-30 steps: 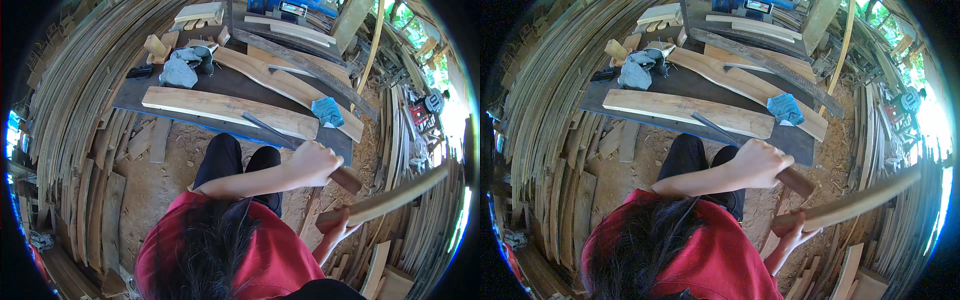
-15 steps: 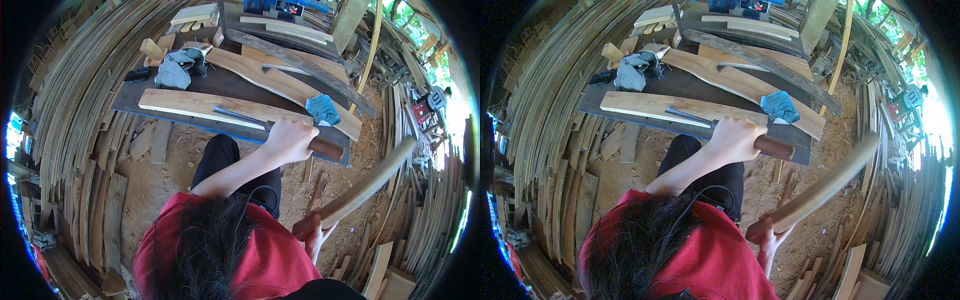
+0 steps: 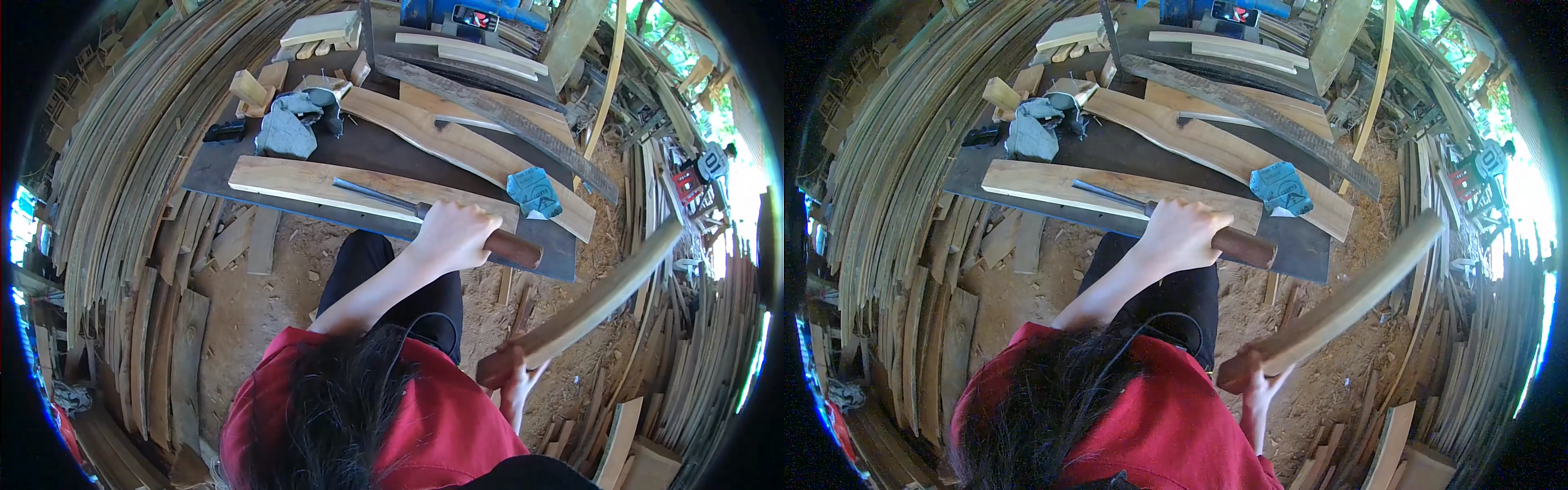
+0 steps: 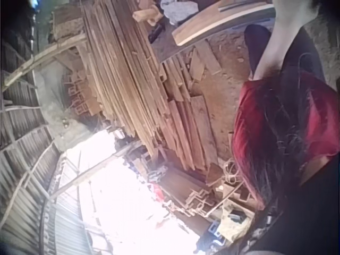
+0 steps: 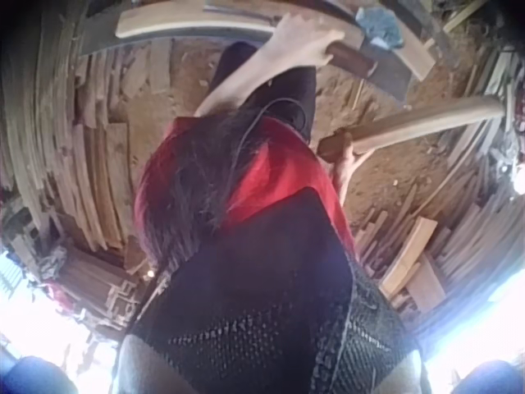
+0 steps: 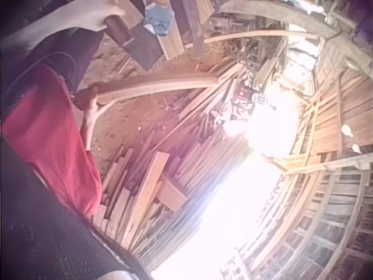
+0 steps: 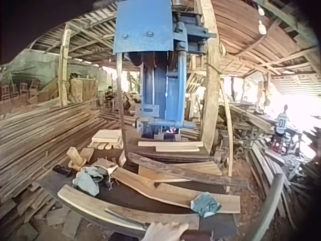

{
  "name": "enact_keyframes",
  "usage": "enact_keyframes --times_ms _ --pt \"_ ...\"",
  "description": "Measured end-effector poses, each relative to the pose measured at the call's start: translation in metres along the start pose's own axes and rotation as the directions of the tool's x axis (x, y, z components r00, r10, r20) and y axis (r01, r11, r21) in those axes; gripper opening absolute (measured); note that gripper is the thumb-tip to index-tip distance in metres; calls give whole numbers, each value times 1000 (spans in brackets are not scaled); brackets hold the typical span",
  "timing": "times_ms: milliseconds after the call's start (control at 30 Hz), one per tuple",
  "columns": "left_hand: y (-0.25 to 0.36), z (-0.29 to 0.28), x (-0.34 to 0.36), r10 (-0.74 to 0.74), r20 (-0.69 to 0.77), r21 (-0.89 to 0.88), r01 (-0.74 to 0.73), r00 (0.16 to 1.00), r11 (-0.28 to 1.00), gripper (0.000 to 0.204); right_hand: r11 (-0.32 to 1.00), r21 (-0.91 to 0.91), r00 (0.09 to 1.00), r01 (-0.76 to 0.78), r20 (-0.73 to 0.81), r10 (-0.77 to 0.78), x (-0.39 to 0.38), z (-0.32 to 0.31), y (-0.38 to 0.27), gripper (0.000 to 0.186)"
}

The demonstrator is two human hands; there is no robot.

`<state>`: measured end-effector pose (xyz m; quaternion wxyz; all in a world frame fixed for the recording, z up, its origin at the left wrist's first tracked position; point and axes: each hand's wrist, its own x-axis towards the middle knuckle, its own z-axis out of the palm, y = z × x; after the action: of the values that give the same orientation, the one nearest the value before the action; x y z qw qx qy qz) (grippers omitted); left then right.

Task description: The person smooths a rectangular wooden plank using a sanding block and a cloth. They then use a hand plane to shave the surface of the plank, removing thin strips of wood. The person works on a single plank throughout the clip.

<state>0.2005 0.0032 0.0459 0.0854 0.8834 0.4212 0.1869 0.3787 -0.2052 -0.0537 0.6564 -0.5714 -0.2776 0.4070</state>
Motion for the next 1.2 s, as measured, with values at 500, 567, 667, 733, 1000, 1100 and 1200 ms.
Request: enact_keyframes --times_ms 500,567,667,733,1000,1100,1200 --pt "-49 -15 -17 -141 -83 30 144 987 989 19 983 -13 975 -182 127 182 -16 53 19 74" --pt "-66 -15 -20 -130 -217 39 142 968 989 19 974 -195 944 -115 282 168 -11 61 13 73" --pt "-104 -30 -30 -153 -299 77 184 942 980 18 976 -216 977 -28 201 73 -10 64 3 67" --pt "-118 -36 -36 -164 -347 85 205 924 975 16 983 -174 987 64 155 -37 -1 64 7 69" --pt "-141 -48 -55 -172 -377 124 234 910 964 18 963 -267 843 -47 506 181 7 113 14 70" --pt "-171 -75 -75 -153 -565 67 230 811 971 14 983 -123 902 -138 395 176 6 109 12 74" --pt "-166 -101 -87 -198 -735 -51 237 648 970 20 996 -70 958 -51 277 68 17 95 12 77"
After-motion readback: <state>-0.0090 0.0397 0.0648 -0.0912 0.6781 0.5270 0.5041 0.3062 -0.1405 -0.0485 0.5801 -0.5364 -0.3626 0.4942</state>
